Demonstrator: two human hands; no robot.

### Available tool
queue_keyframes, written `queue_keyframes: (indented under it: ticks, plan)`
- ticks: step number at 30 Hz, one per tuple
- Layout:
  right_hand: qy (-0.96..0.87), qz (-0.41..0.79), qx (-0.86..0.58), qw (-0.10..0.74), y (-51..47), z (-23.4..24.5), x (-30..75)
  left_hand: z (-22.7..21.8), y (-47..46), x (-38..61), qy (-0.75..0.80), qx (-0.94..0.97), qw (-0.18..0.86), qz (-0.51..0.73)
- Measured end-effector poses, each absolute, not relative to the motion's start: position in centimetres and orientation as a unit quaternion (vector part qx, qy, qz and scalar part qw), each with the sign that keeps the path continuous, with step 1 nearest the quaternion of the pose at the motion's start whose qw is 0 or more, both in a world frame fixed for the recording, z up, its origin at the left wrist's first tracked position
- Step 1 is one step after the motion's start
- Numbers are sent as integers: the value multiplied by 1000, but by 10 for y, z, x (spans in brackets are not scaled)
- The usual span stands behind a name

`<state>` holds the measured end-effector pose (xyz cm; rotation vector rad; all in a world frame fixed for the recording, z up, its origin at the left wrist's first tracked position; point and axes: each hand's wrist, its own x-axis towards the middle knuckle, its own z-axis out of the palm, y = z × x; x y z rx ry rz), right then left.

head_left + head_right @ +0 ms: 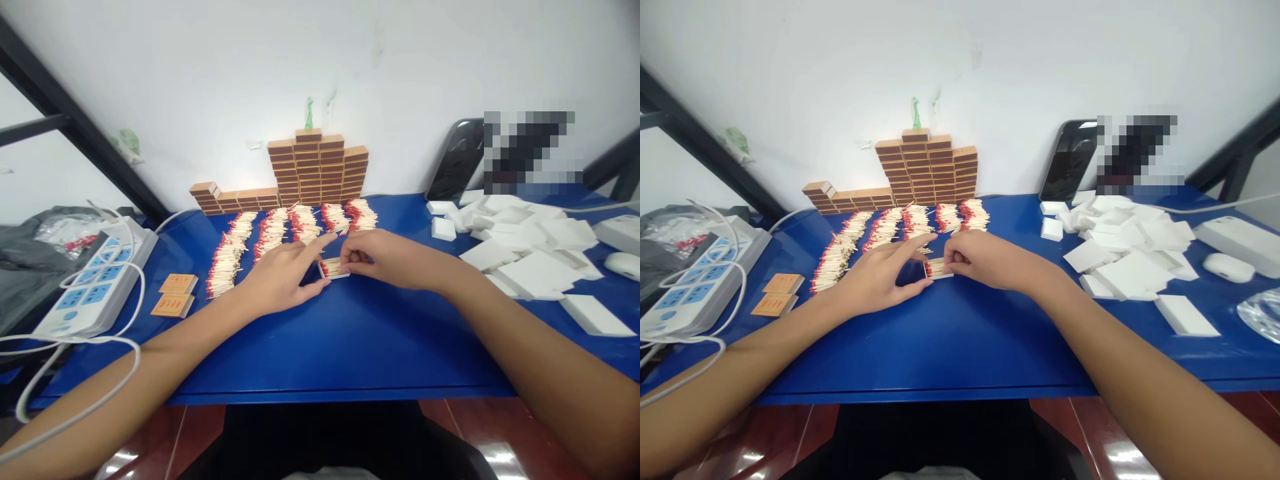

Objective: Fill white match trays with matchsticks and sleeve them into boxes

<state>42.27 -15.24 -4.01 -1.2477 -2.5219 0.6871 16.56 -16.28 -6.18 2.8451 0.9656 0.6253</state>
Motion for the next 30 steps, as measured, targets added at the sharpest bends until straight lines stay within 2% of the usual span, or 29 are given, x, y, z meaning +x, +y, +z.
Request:
queue_keyframes:
  ticks: [7, 11, 15, 20, 27, 30]
  plan:
    - [-862, 231, -432, 132, -152, -37, 425, -62, -163, 165, 314, 926, 26, 209]
    - [-846, 147, -488, 156, -145, -28, 441, -62, -163, 165, 308, 929, 6, 203]
    - [-805, 52, -587, 72, -134, -28, 457, -61, -160, 166, 269, 943, -5, 196]
    - [-788, 40, -614, 12, -133, -39, 448, -61, -158, 167, 241, 948, 6, 207]
    - [-832, 70, -549, 43, -136, -43, 437, -62, -159, 167, 249, 948, 8, 199]
    - [-824, 46, -561, 57, -132, -40, 447, -62, -159, 167, 261, 946, 4, 194]
